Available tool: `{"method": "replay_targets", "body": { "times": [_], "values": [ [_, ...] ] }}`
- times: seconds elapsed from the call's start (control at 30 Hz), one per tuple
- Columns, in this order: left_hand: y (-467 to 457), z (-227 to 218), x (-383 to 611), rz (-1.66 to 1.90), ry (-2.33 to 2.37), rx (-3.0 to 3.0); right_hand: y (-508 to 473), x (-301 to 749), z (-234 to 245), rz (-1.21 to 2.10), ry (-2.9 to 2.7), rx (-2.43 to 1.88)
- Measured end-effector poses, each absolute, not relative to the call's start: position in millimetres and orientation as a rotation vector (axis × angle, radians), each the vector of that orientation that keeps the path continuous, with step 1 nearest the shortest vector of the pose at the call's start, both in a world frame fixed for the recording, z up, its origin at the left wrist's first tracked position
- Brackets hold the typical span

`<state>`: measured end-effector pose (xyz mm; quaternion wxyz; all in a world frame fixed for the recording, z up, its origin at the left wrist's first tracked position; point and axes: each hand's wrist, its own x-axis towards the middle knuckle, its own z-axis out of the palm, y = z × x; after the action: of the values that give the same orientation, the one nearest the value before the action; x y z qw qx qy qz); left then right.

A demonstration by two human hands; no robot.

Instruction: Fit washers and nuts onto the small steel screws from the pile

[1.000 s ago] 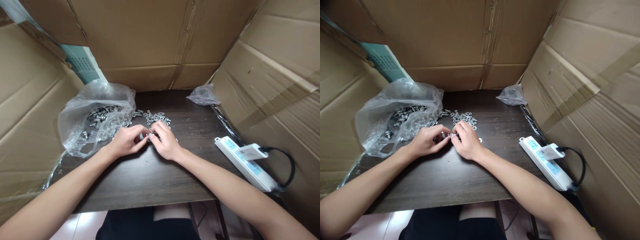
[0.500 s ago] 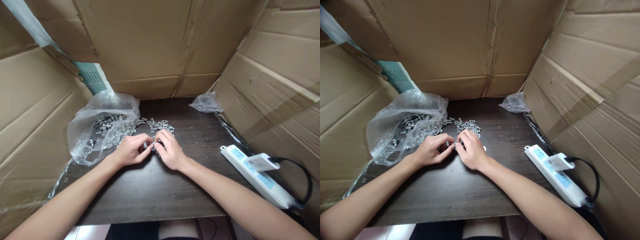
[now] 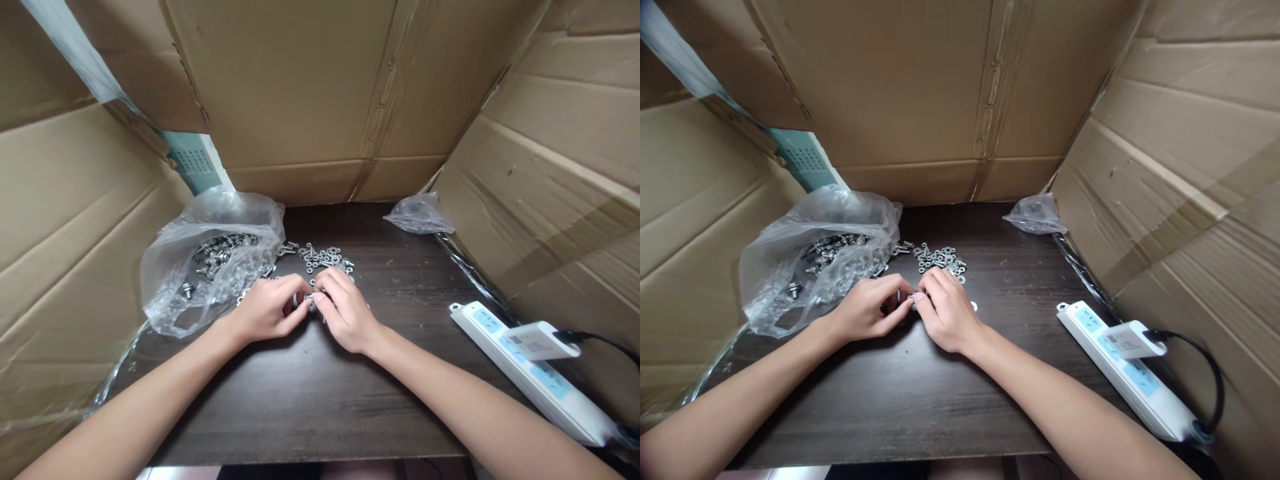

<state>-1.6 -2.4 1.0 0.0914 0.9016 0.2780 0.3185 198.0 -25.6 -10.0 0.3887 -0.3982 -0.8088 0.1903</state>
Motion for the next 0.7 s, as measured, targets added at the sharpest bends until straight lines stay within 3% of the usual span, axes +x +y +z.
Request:
{"method": "replay_targets", "body": {
  "times": [0.7],
  "values": [
    [-1.9,-1.9,-0.6,1.026,0.806,2.701,-27.1,198.1,-9.0,0.378,-2.139,-1.057]
  ]
}}
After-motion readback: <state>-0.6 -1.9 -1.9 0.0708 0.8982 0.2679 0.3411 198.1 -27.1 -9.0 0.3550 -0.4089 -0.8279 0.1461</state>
